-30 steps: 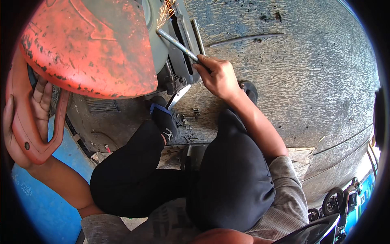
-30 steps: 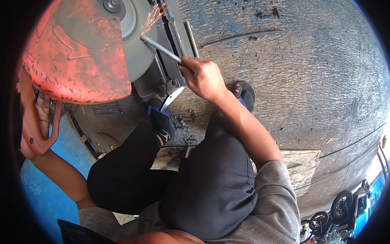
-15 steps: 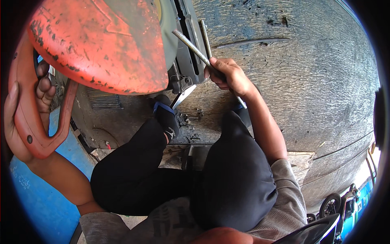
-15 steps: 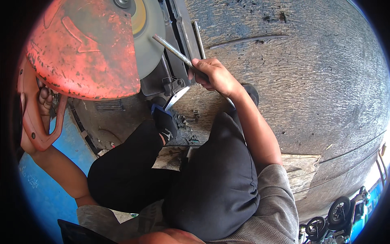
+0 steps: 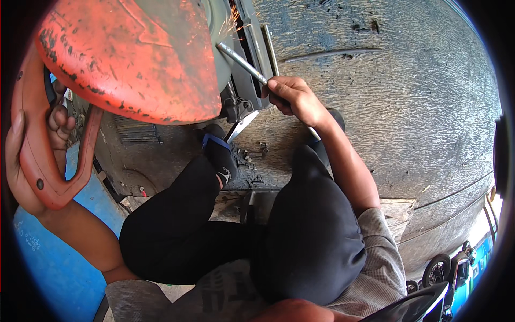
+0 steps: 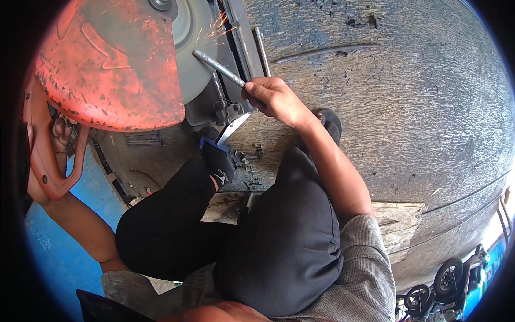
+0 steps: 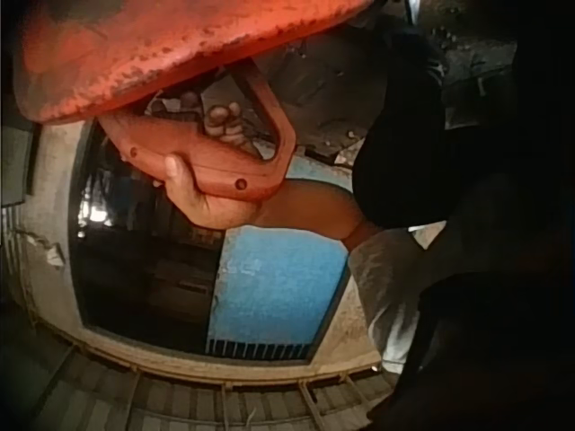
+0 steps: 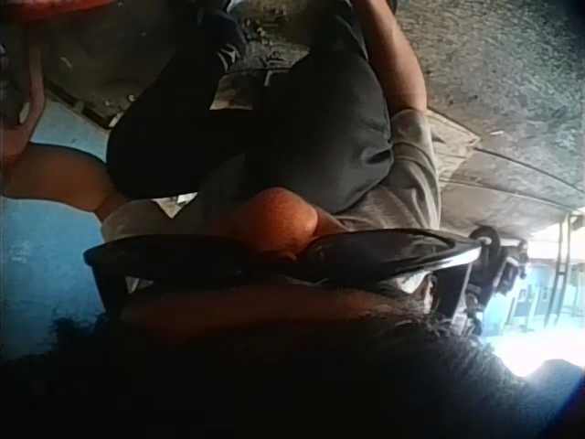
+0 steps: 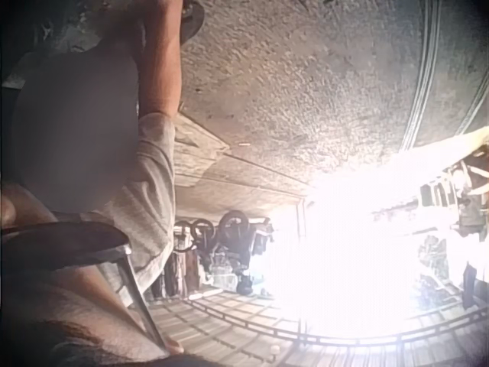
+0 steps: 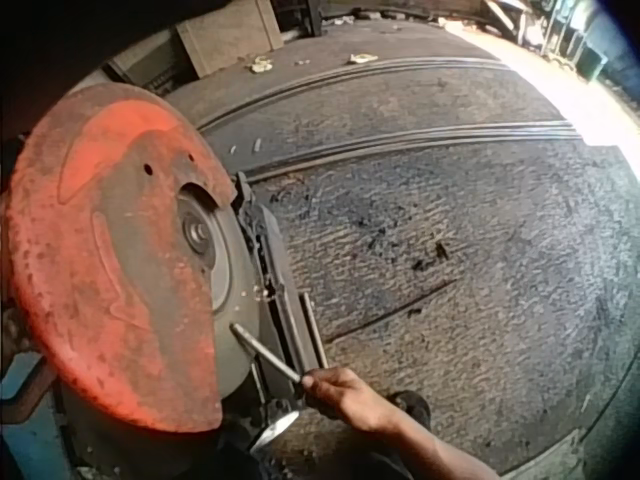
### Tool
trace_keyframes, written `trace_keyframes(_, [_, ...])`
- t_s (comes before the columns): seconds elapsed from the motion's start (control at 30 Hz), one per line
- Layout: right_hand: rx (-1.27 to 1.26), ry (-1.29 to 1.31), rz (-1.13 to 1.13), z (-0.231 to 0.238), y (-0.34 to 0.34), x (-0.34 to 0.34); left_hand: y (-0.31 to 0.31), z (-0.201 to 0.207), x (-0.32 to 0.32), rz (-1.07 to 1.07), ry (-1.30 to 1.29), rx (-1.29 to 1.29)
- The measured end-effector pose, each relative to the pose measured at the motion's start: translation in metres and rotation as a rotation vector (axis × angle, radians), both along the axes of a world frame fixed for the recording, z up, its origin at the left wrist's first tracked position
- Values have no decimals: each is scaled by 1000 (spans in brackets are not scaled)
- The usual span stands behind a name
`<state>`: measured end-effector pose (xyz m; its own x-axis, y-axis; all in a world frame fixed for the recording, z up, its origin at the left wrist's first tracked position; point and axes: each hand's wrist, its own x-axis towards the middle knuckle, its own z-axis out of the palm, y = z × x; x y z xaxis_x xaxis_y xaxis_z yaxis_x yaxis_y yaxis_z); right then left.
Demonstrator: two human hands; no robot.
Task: Using a metal chop saw to cut metal rods to length.
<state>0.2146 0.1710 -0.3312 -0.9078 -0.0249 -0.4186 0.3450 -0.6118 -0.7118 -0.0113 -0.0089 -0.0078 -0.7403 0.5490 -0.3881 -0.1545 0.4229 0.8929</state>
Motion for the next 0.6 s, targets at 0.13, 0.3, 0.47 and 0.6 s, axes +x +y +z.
trace_keyframes(0.13, [86, 7, -20, 4, -2, -4, -7, 6, -7, -14, 24, -48])
trace_keyframes(0.3, [302, 6, -34, 6, -6, -5, 0, 1, 5, -36, 32, -6])
trace_keyframes(0.47, [479, 36, -71, -3, -9, -2, 0, -6, 5, -29, -6, 44])
trace_keyframes(0.6, [576, 64, -98, 4, -14, -8, 1, 4, 7, -27, 55, -6])
